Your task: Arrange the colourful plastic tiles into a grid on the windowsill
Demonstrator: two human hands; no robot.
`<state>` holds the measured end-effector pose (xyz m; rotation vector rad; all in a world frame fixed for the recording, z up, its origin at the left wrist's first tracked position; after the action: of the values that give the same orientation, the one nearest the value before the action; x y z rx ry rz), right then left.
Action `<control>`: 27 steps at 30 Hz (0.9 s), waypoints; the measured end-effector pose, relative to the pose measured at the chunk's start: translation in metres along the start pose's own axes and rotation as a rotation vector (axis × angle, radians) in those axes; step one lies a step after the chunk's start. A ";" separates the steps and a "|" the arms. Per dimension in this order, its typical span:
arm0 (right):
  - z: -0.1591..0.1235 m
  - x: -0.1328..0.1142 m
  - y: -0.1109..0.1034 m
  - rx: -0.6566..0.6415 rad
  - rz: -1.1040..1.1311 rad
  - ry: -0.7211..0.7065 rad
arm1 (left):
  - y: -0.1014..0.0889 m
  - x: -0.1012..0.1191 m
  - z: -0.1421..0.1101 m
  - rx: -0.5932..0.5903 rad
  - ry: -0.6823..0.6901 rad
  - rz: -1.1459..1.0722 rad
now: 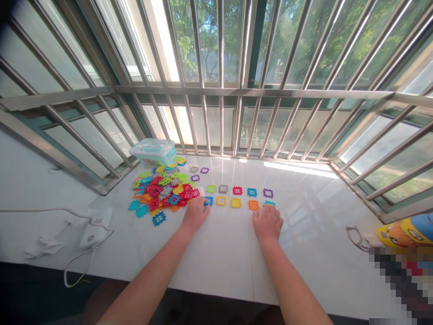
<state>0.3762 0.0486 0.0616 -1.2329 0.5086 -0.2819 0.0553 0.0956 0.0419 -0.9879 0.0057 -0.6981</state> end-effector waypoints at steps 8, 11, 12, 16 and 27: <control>0.002 0.002 0.005 -0.030 -0.008 0.009 | -0.001 0.001 -0.001 0.021 -0.012 -0.007; 0.002 0.002 0.005 -0.019 -0.014 0.004 | -0.001 0.002 0.000 0.028 -0.010 -0.002; 0.002 0.002 0.005 -0.014 -0.012 0.001 | -0.002 0.002 0.000 0.029 -0.011 -0.002; 0.002 0.001 0.004 -0.017 -0.011 0.005 | -0.002 0.002 0.000 0.018 -0.018 -0.003; 0.000 -0.001 0.001 -0.004 -0.036 -0.019 | 0.000 0.000 -0.001 0.002 -0.040 -0.008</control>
<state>0.3755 0.0496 0.0612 -1.2481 0.4713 -0.3001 0.0554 0.0947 0.0412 -1.0005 -0.0339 -0.6850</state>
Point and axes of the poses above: each hand's wrist, its own z-axis towards the middle knuckle, its own y-axis out of the palm, x = y × z, the point moved 4 cm from there along z, towards the middle knuckle, and after that the axes turned 11 degrees about y, right-handed, at the moved point
